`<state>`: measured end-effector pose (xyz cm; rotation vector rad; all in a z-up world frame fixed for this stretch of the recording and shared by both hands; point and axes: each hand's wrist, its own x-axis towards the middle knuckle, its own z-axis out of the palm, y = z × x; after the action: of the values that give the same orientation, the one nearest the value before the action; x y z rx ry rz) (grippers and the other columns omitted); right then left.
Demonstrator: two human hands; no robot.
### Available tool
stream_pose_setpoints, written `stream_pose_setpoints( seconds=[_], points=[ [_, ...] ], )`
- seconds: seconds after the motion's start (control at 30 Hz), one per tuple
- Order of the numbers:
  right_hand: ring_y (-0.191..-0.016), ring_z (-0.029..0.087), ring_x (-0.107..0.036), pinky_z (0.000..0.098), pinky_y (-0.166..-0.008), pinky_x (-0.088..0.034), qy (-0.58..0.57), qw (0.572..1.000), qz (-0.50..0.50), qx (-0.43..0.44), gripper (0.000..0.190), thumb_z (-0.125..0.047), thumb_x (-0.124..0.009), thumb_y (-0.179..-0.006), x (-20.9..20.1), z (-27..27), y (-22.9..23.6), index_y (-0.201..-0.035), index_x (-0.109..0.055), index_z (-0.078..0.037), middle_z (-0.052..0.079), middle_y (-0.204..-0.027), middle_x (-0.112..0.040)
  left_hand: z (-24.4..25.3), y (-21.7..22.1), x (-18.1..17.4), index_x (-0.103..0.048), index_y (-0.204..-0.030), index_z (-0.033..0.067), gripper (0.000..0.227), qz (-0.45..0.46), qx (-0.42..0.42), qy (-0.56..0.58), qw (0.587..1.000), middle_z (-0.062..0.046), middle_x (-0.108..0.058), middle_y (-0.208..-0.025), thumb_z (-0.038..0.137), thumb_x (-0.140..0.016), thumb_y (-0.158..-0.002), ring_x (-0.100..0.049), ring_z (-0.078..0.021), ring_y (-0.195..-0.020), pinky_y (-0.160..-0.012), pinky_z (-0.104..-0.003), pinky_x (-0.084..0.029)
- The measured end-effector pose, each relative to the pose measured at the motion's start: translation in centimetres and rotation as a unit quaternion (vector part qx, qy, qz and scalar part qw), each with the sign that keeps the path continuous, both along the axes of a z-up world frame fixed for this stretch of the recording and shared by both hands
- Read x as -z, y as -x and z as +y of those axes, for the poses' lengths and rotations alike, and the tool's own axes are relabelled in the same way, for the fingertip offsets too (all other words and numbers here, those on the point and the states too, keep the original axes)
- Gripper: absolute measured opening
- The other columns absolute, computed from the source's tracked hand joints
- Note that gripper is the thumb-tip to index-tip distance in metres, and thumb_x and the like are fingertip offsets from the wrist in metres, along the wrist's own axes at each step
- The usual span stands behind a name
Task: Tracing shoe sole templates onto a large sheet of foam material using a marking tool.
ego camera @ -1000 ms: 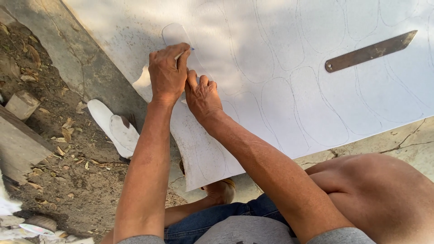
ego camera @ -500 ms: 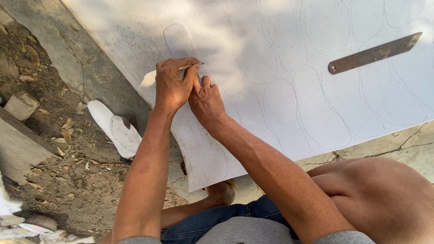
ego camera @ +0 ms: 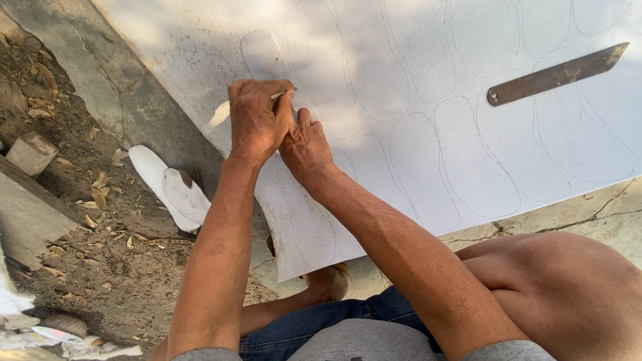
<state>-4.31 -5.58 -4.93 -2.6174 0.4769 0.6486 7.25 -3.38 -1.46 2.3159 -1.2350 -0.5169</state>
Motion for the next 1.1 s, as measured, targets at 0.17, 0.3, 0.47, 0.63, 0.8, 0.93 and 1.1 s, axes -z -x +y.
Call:
stream_pose_setpoints(
  seconds=[0.17, 0.3, 0.47, 0.63, 0.8, 0.93, 1.1],
  points=[
    [-0.104, 0.031, -0.050, 0.0384, -0.067, -0.045, 0.015, 1.000, 0.002, -0.011, 0.023, -0.007, -0.060, -0.088, -0.4, -0.2, -0.1, -0.109, -0.069, -0.010, 0.016, -0.131, -0.050, 0.5, -0.2, 1.5, -0.076, -0.101, 0.0197, 0.005, -0.015, 0.009, 0.016, 1.000, 0.001, -0.079, -0.097, 0.023, -0.072, -0.101, -0.074, -0.0204, -0.096, -0.104, -0.040, -0.037],
    [-0.103, 0.033, -0.050, 0.0396, -0.066, -0.047, 0.006, 1.000, -0.009, -0.007, 0.021, -0.007, -0.060, -0.086, 3.0, 1.3, 0.7, -0.104, -0.069, -0.009, 0.016, -0.127, -0.051, 0.2, -0.4, 1.3, -0.077, -0.100, 0.0189, 0.004, -0.034, 0.022, 0.025, 0.999, -0.001, -0.079, -0.094, 0.021, -0.073, -0.100, -0.075, -0.0209, -0.093, -0.104, -0.042, -0.036],
    [-0.104, 0.032, -0.051, 0.0387, -0.066, -0.049, 0.033, 0.999, -0.005, -0.007, 0.022, -0.010, -0.060, -0.087, -0.2, 0.0, -0.2, -0.107, -0.068, -0.009, 0.014, -0.127, -0.052, 0.6, -0.7, 2.5, -0.076, -0.100, 0.0207, 0.003, -0.026, 0.012, 0.027, 0.999, 0.001, -0.079, -0.095, 0.022, -0.074, -0.099, -0.075, -0.0193, -0.092, -0.105, -0.041, -0.037],
    [-0.099, 0.026, -0.045, 0.0287, -0.059, -0.045, 0.128, 0.989, -0.016, -0.077, 0.035, -0.014, -0.068, -0.088, 0.3, -0.4, -0.5, -0.122, -0.068, -0.020, 0.010, -0.143, -0.034, -1.1, -1.8, -0.2, -0.077, -0.102, 0.0102, 0.015, -0.005, -0.004, 0.036, 0.999, 0.000, -0.080, -0.104, 0.014, -0.063, -0.100, -0.069, -0.0213, -0.091, -0.099, -0.041, -0.037],
    [-0.093, 0.024, -0.050, 0.0289, -0.056, -0.045, 0.101, 0.994, -0.004, -0.051, 0.059, -0.016, -0.065, -0.088, 0.7, -1.1, -1.6, -0.144, -0.050, -0.020, 0.012, -0.157, -0.032, -1.1, -2.7, 0.1, -0.073, -0.105, 0.0124, 0.013, 0.034, 0.013, 0.021, 0.999, 0.000, -0.078, -0.110, 0.017, -0.061, -0.105, -0.070, -0.0246, -0.099, -0.101, -0.045, -0.035],
    [-0.081, 0.022, -0.050, 0.0277, -0.049, -0.043, 0.095, 0.994, 0.006, -0.056, 0.080, -0.011, -0.058, -0.099, -0.1, -2.0, -2.1, -0.167, -0.017, -0.021, 0.021, -0.169, 0.002, -2.0, -3.9, -0.2, -0.075, -0.105, 0.0091, 0.014, -0.007, -0.004, 0.037, 0.999, -0.001, -0.079, -0.102, 0.016, -0.063, -0.105, -0.070, -0.0213, -0.088, -0.096, -0.044, -0.037],
    [-0.099, 0.026, -0.050, 0.0303, -0.062, -0.052, 0.027, 0.996, 0.054, -0.061, 0.064, -0.016, -0.061, -0.097, 0.3, -2.4, -2.6, -0.157, -0.039, -0.019, 0.019, -0.168, -0.001, -1.9, -3.7, -0.5, -0.074, -0.102, 0.0097, 0.013, 0.015, 0.021, 0.044, 0.999, -0.001, -0.078, -0.104, 0.015, -0.063, -0.104, -0.070, -0.0235, -0.090, -0.099, -0.044, -0.036]
  ],
)
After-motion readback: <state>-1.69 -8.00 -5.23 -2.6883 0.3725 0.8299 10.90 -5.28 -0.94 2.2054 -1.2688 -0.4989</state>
